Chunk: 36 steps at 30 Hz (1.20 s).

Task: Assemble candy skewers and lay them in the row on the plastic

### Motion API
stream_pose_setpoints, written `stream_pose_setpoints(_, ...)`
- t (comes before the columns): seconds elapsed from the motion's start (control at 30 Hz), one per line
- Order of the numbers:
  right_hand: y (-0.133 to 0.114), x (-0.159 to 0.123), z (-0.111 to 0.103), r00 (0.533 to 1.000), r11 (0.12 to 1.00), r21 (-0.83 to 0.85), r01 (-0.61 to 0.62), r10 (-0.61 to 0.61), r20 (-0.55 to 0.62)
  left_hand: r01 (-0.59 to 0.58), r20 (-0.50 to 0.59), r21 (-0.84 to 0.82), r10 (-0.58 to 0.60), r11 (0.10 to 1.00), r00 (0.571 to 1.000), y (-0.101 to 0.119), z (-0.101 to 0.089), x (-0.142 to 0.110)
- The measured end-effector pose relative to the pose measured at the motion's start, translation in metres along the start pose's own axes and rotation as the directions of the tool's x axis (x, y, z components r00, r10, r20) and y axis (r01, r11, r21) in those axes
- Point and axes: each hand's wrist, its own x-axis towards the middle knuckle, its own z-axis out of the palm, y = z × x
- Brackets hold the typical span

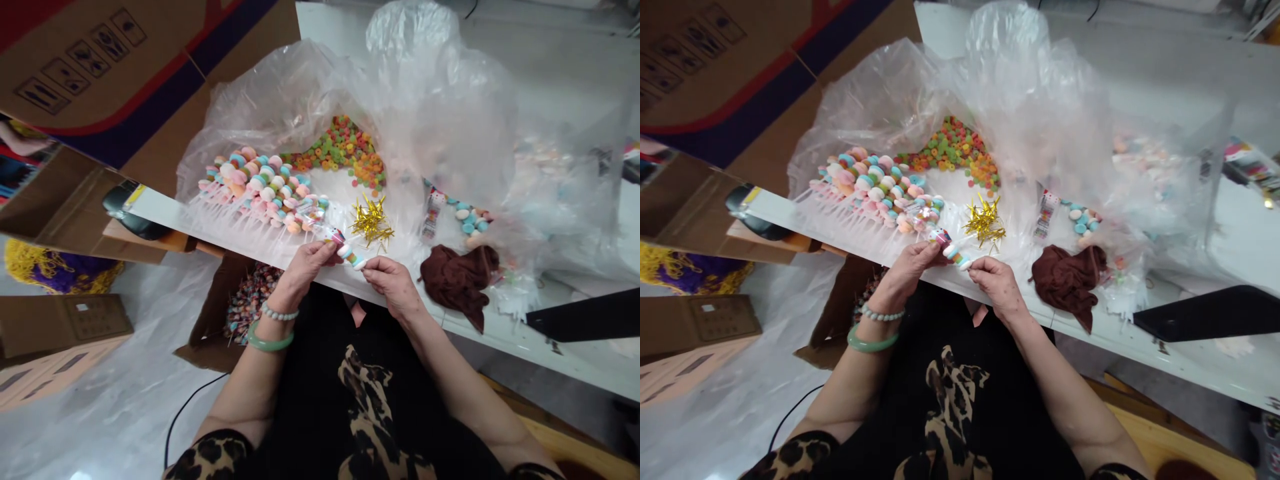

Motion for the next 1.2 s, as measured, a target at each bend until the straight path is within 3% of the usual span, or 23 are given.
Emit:
stream_pose_setpoints(0.1, -0.004, 0.000, -0.001, 1.000, 0.999, -0.037, 0.021, -0.021, -0.002, 0.052, 0.021, 0.048, -0.053, 0.998, 0.998, 0.010, -0.014, 0.000)
stream_pose_setpoints(0.17, -0.005, -0.001, 0.000, 1.000, 0.998, -0.062, 0.024, -0.024, 0.004, -0.019, -0.020, -0.050, 0.018, 0.999, 1.000, 0.016, -0.015, 0.002)
stream_pose_setpoints(0.27, -0.006, -0.002, 0.003, 0.999, 0.994, -0.104, 0.032, -0.031, 0.010, -0.124, -0.030, -0.245, 0.121, 0.961, 0.992, 0.018, -0.004, 0.005)
stream_pose_setpoints(0.4, -0.003, -0.003, 0.006, 1.000, 0.998, -0.058, 0.021, -0.022, -0.013, -0.154, 0.051, -0.360, 0.185, 0.920, 0.981, 0.007, 0.022, 0.006)
stream_pose_setpoints(0.47, -0.001, -0.003, 0.007, 0.999, 0.999, 0.031, -0.034, 0.034, 0.009, -0.157, 0.064, -0.391, 0.197, 0.907, 0.978, -0.001, 0.029, 0.004)
stream_pose_setpoints(0.53, 0.001, -0.002, 0.006, 0.984, 0.976, 0.154, -0.153, 0.137, 0.111, -0.162, 0.061, -0.409, 0.204, 0.898, 0.977, -0.006, 0.031, 0.003)
stream_pose_setpoints(0.6, 0.002, 0.000, 0.004, 0.944, 0.927, 0.244, -0.284, 0.226, 0.240, -0.177, 0.042, -0.406, 0.212, 0.897, 0.976, -0.009, 0.028, 0.003)
stream_pose_setpoints(0.67, 0.002, 0.001, 0.001, 0.930, 0.908, 0.267, -0.323, 0.252, 0.269, -0.205, 0.003, -0.372, 0.222, 0.905, 0.975, -0.010, 0.023, 0.003)
stream_pose_setpoints(0.77, 0.003, 0.000, 0.001, 0.984, 0.977, 0.138, -0.160, 0.148, 0.099, -0.258, -0.064, -0.262, 0.250, 0.930, 0.966, -0.009, 0.017, 0.002)
stream_pose_setpoints(0.83, 0.005, -0.004, 0.003, 0.998, 0.994, -0.096, 0.044, -0.047, -0.030, -0.272, -0.083, -0.194, 0.261, 0.943, 0.962, -0.009, 0.017, 0.001)
stream_pose_setpoints(0.9, 0.007, -0.008, 0.006, 0.941, 0.870, -0.402, 0.286, -0.334, -0.054, -0.255, -0.081, -0.173, 0.244, 0.951, 0.966, -0.009, 0.020, 0.000)
stream_pose_setpoints(1.0, 0.009, -0.013, 0.008, 0.745, 0.432, -0.740, 0.516, -0.652, 0.139, -0.173, -0.050, -0.216, 0.166, 0.961, 0.985, -0.009, 0.023, -0.002)
stream_pose_setpoints(1.07, 0.011, -0.013, 0.005, 0.642, 0.169, -0.836, 0.522, -0.724, 0.254, -0.105, -0.005, -0.246, 0.107, 0.964, 0.994, -0.009, 0.022, -0.003)
stream_pose_setpoints(1.1, 0.011, -0.013, 0.002, 0.608, 0.078, -0.863, 0.499, -0.741, 0.285, -0.065, 0.030, -0.242, 0.074, 0.968, 0.997, -0.009, 0.020, -0.003)
stream_pose_setpoints(1.2, 0.010, -0.012, -0.005, 0.546, -0.080, -0.888, 0.452, -0.763, 0.347, 0.005, 0.084, -0.172, 0.009, 0.985, 0.996, -0.006, 0.011, -0.004)
